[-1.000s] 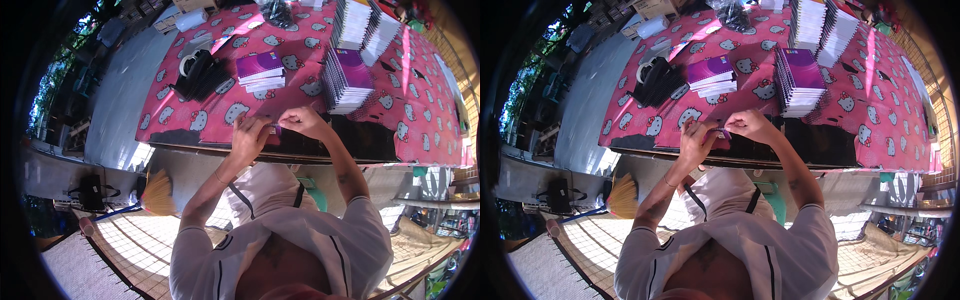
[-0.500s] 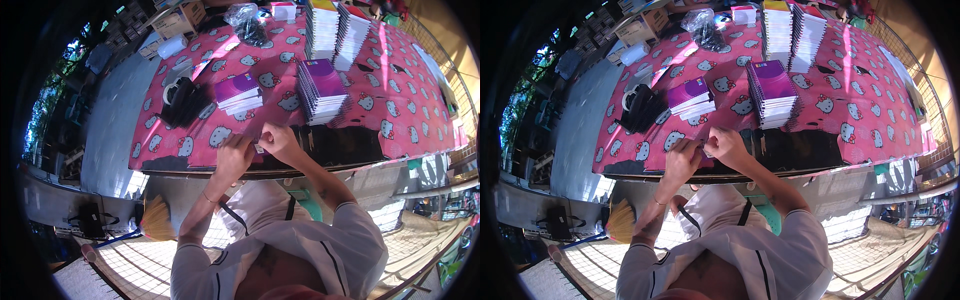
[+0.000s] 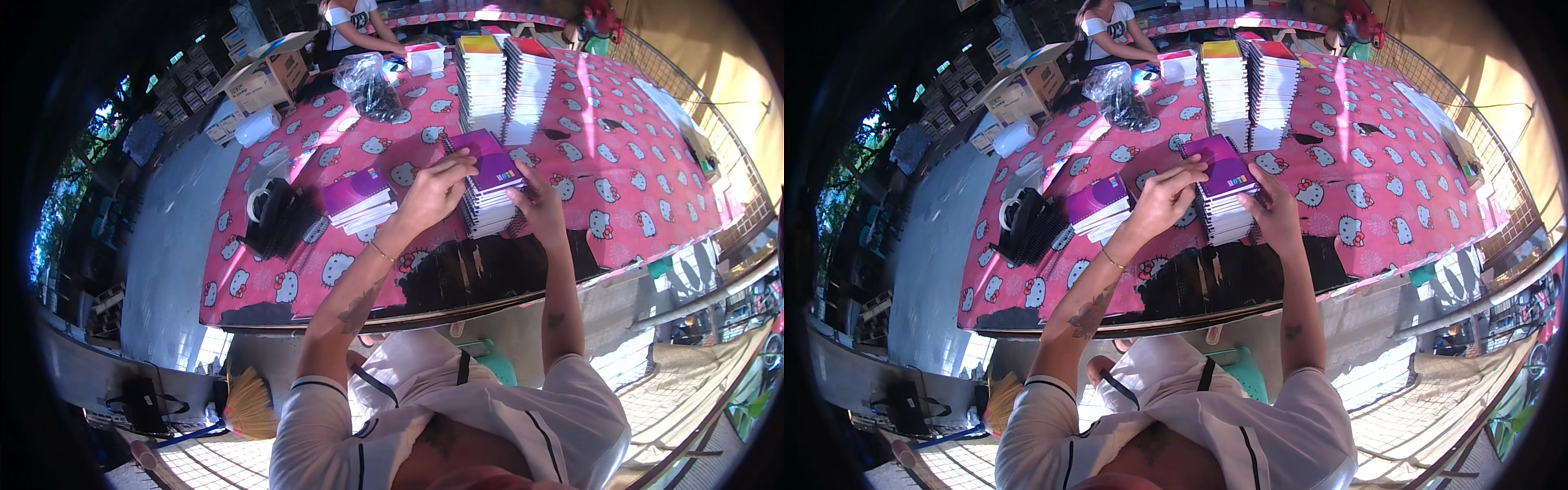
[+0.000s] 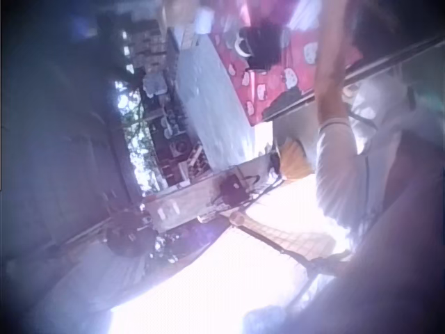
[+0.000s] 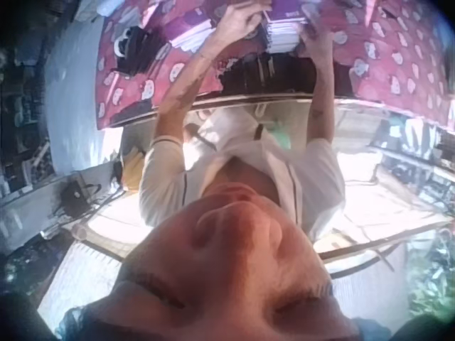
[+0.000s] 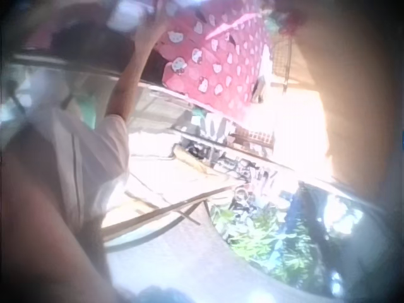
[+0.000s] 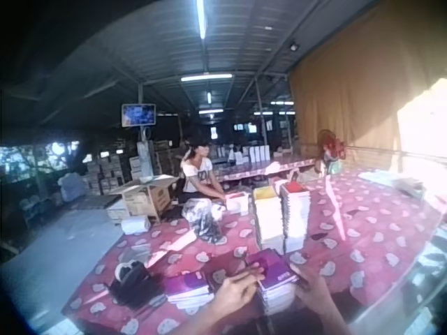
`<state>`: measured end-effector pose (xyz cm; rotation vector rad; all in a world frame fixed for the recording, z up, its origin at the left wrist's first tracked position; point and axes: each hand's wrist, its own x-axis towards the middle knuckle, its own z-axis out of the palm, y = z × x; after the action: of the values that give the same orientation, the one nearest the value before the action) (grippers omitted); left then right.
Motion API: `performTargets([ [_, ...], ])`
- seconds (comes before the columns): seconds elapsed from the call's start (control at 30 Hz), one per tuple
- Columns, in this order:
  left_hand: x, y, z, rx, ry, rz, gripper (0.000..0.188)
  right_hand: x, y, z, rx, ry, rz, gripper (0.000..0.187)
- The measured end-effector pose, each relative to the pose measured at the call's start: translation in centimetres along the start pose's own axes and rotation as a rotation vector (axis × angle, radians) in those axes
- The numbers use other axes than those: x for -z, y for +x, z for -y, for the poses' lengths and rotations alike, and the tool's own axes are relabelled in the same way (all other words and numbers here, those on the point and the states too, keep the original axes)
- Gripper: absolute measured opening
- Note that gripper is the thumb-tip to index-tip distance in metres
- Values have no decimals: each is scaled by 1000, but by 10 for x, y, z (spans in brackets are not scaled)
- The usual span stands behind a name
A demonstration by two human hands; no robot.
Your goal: The person wraps adhesive tape around several purple booklets, one by one, and places each finished booklet onto a stack on a table.
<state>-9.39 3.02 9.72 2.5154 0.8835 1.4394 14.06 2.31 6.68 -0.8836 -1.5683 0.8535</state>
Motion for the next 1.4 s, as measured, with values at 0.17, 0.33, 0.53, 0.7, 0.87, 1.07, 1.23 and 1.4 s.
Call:
performTargets([
  [0.17,1,3,1,9,-35,32,27,-2,1,2,3,-43,-24,57],
  [0.33,41,-32,-3,49,332,-121,28,1,-19,32,233,-329,-307,45],
  [0.53,105,-130,36,237,806,9,25,-31,-68,46,456,-261,-351,29],
  [0.7,103,-113,-30,167,884,-38,28,-109,-67,39,402,-196,-31,44],
  [0.87,52,-185,-59,271,604,129,31,-153,-90,-14,-38,122,302,50],
  [1.07,19,-214,-74,916,-94,-727,44,-177,-101,-30,-145,189,285,31],
  [1.23,111,-217,26,690,829,-402,24,-173,-97,-35,-132,212,372,23],
  [1.4,126,-238,49,756,799,-125,34,-177,-98,-23,-195,284,377,28],
])
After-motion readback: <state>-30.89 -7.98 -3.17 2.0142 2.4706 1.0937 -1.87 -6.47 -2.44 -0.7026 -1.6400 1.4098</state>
